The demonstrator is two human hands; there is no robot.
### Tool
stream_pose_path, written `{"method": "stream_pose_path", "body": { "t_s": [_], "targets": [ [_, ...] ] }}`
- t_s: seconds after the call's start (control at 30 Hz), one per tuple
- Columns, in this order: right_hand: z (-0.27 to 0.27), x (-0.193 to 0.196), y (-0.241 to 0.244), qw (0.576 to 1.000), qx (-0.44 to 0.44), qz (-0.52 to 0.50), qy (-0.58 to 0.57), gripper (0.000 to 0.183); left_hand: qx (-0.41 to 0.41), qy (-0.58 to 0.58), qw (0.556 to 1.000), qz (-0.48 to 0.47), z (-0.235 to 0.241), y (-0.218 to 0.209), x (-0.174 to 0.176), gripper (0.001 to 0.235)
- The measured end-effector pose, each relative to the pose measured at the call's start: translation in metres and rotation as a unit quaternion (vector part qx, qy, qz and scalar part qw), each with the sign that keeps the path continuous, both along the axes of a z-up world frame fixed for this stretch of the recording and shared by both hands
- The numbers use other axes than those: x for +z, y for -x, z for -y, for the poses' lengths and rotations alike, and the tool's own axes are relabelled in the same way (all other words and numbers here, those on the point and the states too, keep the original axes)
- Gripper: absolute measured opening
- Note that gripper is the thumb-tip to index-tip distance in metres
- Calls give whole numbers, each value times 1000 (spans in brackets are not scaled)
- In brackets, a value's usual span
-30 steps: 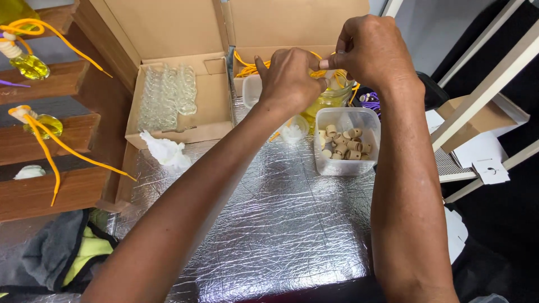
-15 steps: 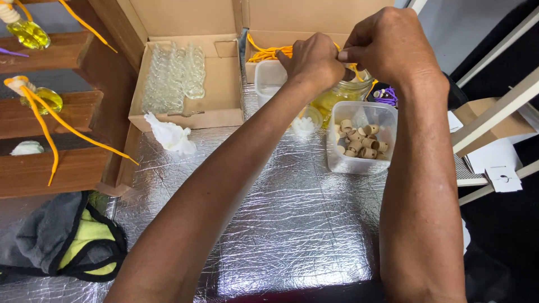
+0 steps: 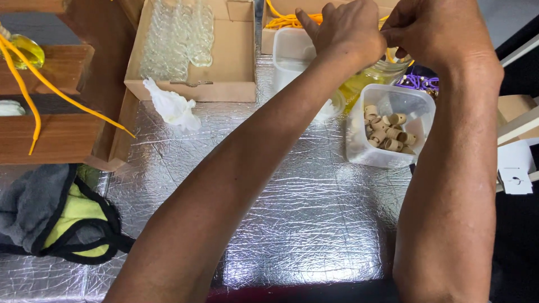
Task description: Filling a small glass bottle with liquid using a syringe and assembling it with a wooden cap and cord
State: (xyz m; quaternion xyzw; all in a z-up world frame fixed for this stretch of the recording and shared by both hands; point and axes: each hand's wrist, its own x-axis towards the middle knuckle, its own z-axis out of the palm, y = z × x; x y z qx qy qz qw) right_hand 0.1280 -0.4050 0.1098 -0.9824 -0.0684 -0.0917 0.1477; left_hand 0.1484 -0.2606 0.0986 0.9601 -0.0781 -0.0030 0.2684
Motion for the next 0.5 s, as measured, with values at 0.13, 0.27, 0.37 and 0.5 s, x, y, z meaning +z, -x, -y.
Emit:
{"method": "stream_pose_path", "body": {
  "t_s": [0.13, 0.27, 0.37, 0.5],
  "targets": [
    [19, -3, 2, 1000, 0, -22, -10, 5, 34, 23, 998, 38, 6, -7, -8, 39],
    [43, -5, 6, 1000, 2, -20, -16, 2, 33, -24, 999, 17, 15, -14, -12, 27],
    [58, -4, 5, 1000, 4, -15, -21, 2, 38, -34, 998, 21, 16, -15, -12, 20],
    [73, -4, 2, 1000, 7, -4, -26, 4, 63, -45, 996, 50, 19, -18, -15, 13]
  ]
}}
